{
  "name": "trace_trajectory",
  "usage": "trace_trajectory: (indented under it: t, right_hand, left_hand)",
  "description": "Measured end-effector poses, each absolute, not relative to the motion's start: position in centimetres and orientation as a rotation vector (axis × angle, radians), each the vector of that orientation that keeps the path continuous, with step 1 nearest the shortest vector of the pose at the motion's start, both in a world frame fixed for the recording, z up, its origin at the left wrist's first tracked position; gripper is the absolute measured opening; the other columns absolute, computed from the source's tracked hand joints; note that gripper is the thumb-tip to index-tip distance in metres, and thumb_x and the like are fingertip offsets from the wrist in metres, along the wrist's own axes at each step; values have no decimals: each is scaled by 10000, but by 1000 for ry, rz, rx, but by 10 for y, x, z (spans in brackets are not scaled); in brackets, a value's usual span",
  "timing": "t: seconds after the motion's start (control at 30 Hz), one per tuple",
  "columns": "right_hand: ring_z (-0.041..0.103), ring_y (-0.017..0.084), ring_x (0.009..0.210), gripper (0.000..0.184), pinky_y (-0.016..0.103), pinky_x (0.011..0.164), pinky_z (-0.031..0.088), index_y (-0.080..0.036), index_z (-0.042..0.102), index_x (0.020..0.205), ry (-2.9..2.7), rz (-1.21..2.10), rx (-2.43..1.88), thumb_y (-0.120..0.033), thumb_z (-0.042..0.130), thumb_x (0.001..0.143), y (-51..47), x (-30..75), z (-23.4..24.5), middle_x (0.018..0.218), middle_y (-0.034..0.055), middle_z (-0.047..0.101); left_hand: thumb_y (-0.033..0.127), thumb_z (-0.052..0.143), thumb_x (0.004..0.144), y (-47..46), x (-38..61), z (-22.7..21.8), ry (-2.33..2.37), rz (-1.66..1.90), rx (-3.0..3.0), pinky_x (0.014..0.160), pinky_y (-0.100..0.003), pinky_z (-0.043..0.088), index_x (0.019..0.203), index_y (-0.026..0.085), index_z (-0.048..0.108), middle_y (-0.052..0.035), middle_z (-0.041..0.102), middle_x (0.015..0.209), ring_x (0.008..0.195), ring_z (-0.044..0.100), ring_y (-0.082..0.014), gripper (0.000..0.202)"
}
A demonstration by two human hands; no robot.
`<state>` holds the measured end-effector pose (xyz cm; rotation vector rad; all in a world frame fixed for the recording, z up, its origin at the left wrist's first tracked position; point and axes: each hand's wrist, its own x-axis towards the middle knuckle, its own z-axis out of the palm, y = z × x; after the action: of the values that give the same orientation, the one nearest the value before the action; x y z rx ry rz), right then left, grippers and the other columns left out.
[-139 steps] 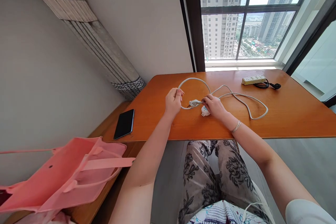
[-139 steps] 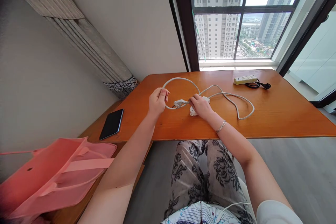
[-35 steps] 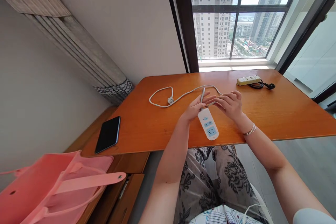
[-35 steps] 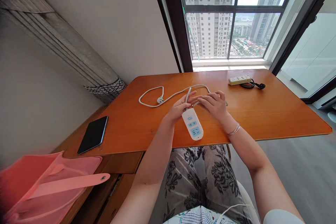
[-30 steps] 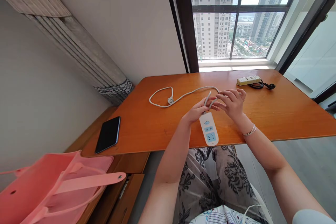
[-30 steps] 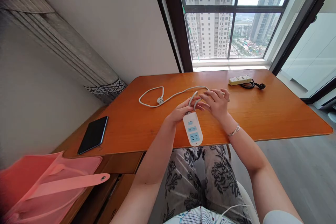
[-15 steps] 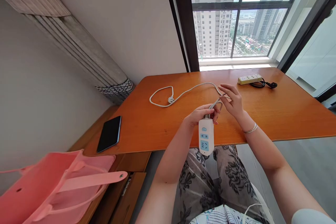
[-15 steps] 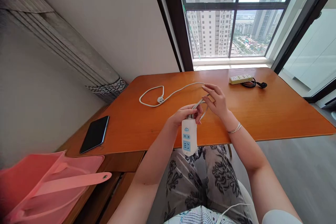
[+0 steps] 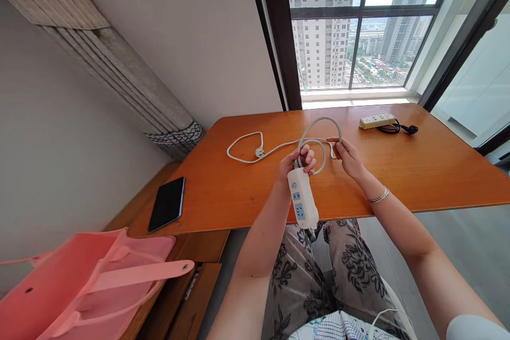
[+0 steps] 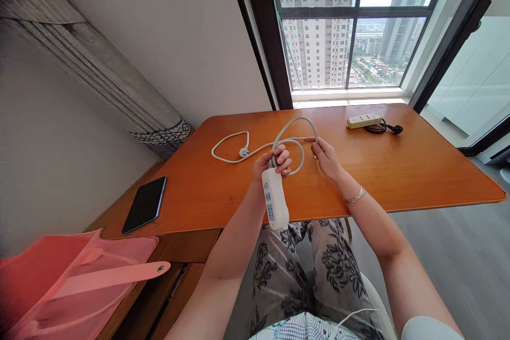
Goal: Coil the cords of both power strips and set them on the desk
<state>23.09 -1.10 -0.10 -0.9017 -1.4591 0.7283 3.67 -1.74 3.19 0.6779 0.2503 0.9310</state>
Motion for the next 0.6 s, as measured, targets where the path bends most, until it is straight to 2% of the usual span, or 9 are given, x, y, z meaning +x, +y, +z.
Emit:
trace_trajectory:
  t: [0.1, 0.27, 0.43, 0.53, 0.6]
  right_hand:
    - [421, 114, 605, 560, 262, 568, 390, -178, 664, 1155, -1448, 734, -926, -652, 461, 936, -18, 224, 1, 724, -17, 501]
    - [415, 108, 557, 594, 255, 530, 375, -165, 648, 1190, -1458, 751, -991, -654, 409, 952, -18, 226, 3, 741, -3, 574]
    - [548, 155, 664, 573, 286, 662, 442, -152, 652, 1203, -1484, 373, -1185, -583, 336, 997, -15, 244, 8, 707, 14, 595]
    - [550, 162, 678, 515, 295, 671, 434, -153, 647, 1187, -1421, 241, -1273, -568, 456, 948, -10, 260, 11, 705, 5, 577]
    - [485, 138, 615, 498, 278, 609, 404, -153, 653, 1132, -1400, 377, -1266, -571, 583, 870, -6, 267, 12, 655, -31, 515]
  left_hand:
    - [377, 598, 885, -17, 39, 30, 272, 897, 737, 446, -204, 422, 746, 220, 394, 52, 418, 599, 441, 358, -80, 293]
    - [485, 596, 904, -17, 41, 28, 325, 801, 795, 416, -200, 395, 733, 227, 383, 80, 269, 499, 407, 328, -92, 375]
    - [458, 512, 944, -15, 38, 27, 310, 815, 793, 394, -203, 379, 735, 229, 396, 82, 224, 475, 388, 301, -99, 330]
    - [449, 466, 968, -10, 28, 26, 323, 972, 748, 389, -194, 345, 726, 231, 378, 81, 200, 483, 383, 252, -91, 337]
    - [449, 448, 981, -5, 19, 24, 324, 1130, 703, 387, -185, 313, 723, 231, 366, 81, 195, 491, 380, 213, -82, 347]
